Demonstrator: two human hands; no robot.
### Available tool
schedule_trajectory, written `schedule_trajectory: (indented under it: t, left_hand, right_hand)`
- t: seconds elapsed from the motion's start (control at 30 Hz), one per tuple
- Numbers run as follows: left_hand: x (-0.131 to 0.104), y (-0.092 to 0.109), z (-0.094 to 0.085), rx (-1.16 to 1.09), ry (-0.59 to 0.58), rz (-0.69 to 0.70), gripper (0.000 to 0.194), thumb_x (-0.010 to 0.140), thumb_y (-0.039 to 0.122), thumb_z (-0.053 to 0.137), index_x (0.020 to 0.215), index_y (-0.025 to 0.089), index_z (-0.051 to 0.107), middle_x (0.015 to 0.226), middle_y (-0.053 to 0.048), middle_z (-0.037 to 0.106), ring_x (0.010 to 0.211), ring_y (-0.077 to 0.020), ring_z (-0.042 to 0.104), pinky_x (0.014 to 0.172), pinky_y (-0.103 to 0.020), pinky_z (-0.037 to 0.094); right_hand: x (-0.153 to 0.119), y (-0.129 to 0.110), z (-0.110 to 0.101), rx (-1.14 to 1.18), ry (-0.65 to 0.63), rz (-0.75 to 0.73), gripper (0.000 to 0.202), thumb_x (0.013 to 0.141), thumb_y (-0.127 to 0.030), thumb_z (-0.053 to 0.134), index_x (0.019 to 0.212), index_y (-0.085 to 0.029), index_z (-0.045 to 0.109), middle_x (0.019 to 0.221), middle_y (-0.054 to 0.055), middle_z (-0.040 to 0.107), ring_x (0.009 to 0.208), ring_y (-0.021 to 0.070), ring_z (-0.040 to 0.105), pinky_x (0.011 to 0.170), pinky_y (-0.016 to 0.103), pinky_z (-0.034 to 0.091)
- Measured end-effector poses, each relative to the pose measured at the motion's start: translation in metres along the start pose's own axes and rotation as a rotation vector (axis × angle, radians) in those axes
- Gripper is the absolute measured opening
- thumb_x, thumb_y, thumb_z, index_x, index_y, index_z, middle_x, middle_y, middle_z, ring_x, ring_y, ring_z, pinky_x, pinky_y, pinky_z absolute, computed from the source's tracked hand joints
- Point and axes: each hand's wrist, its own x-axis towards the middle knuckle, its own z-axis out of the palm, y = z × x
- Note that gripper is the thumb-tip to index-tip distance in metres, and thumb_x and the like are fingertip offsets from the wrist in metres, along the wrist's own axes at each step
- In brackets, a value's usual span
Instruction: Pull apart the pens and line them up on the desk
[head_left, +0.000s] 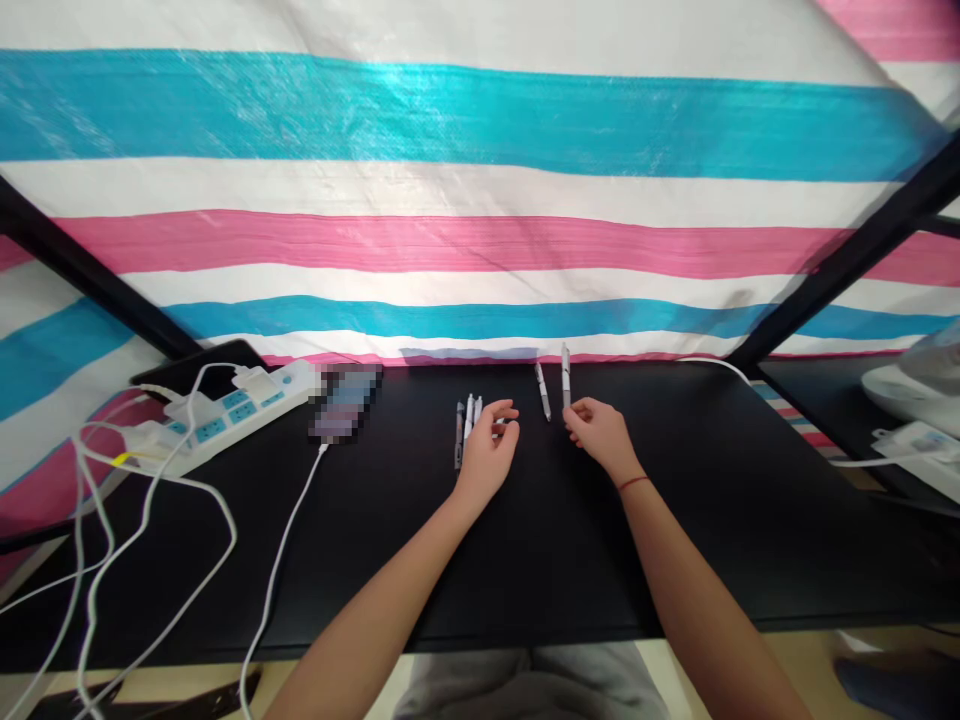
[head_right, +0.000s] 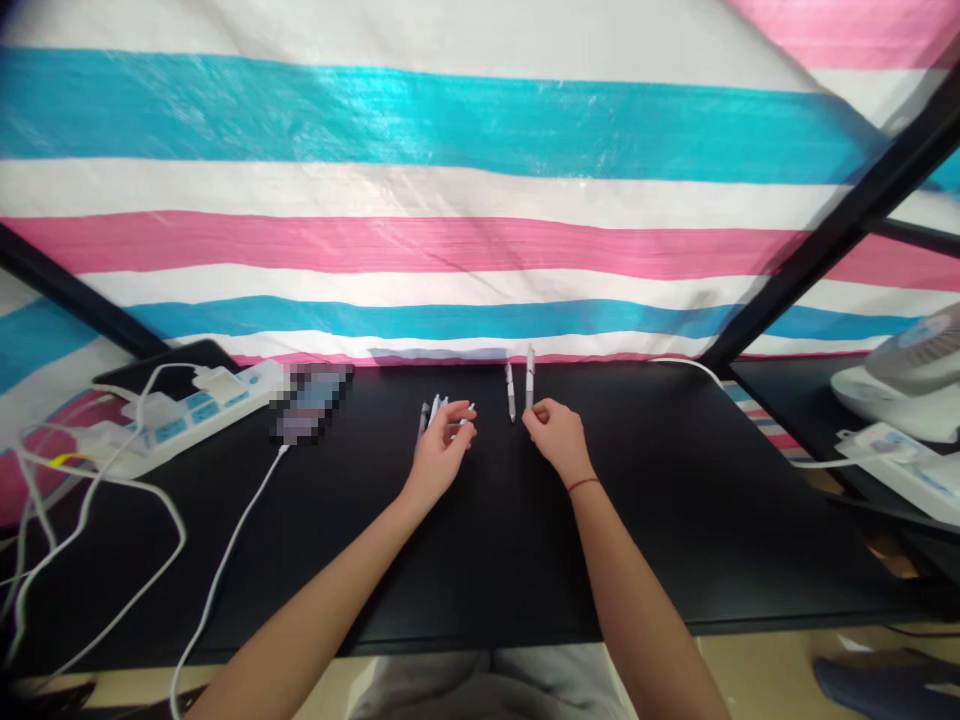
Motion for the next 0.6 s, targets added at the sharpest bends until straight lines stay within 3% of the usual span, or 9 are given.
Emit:
schedule_trajectory:
  t: [0.13,0.33,0.5,0.6]
  left_hand:
    - [0.004,-0.001,-0.005,0.026,0.016,0.012,0.033,0.086,0.025,0.050,0.119,0.020,0.049,0.100,-0.006,0.062,0.076,-0.0124,0.058,0.065,-0.024,0.048]
    - [0.008,0.006,-0.014,0.152,0.042,0.064,0.034,0.086,0.028,0.050,0.119,0.020,0.049,0.091,-0.003,0.064,0.072,-0.0119,0.058,0.068,-0.025,0.047]
    - [0.015,0.009,-0.031,0.502,0.012,0.097,0.029,0.086,0.029,0.048,0.114,0.021,0.054,0.091,-0.002,0.064,0.071,-0.0141,0.057,0.069,-0.027,0.045]
    - [0.016,0.008,-0.037,0.841,-0.015,0.143,0.022,0.085,0.032,0.049,0.099,0.021,0.062,0.096,-0.006,0.062,0.085,-0.0208,0.057,0.077,-0.033,0.044]
  right_hand:
    - [0.005,0.008,-0.007,-0.144,-0.044,0.059,0.017,0.076,-0.031,0.053,0.067,-0.018,0.061,0.058,0.002,0.066,0.047,0.0149,0.062,0.050,0.024,0.045]
    - [0.006,0.009,-0.001,-0.297,0.006,-0.027,0.025,0.080,-0.039,0.052,0.067,-0.020,0.063,0.063,0.002,0.067,0.058,0.0169,0.063,0.056,0.025,0.041]
    - [0.007,0.008,0.004,-0.391,0.041,-0.076,0.028,0.081,-0.044,0.052,0.067,-0.023,0.063,0.060,0.000,0.065,0.063,0.0183,0.061,0.056,0.026,0.036]
    - [0.007,0.008,0.005,-0.401,0.048,-0.106,0.031,0.082,-0.047,0.049,0.071,-0.023,0.065,0.059,0.000,0.063,0.061,0.0181,0.059,0.055,0.026,0.034]
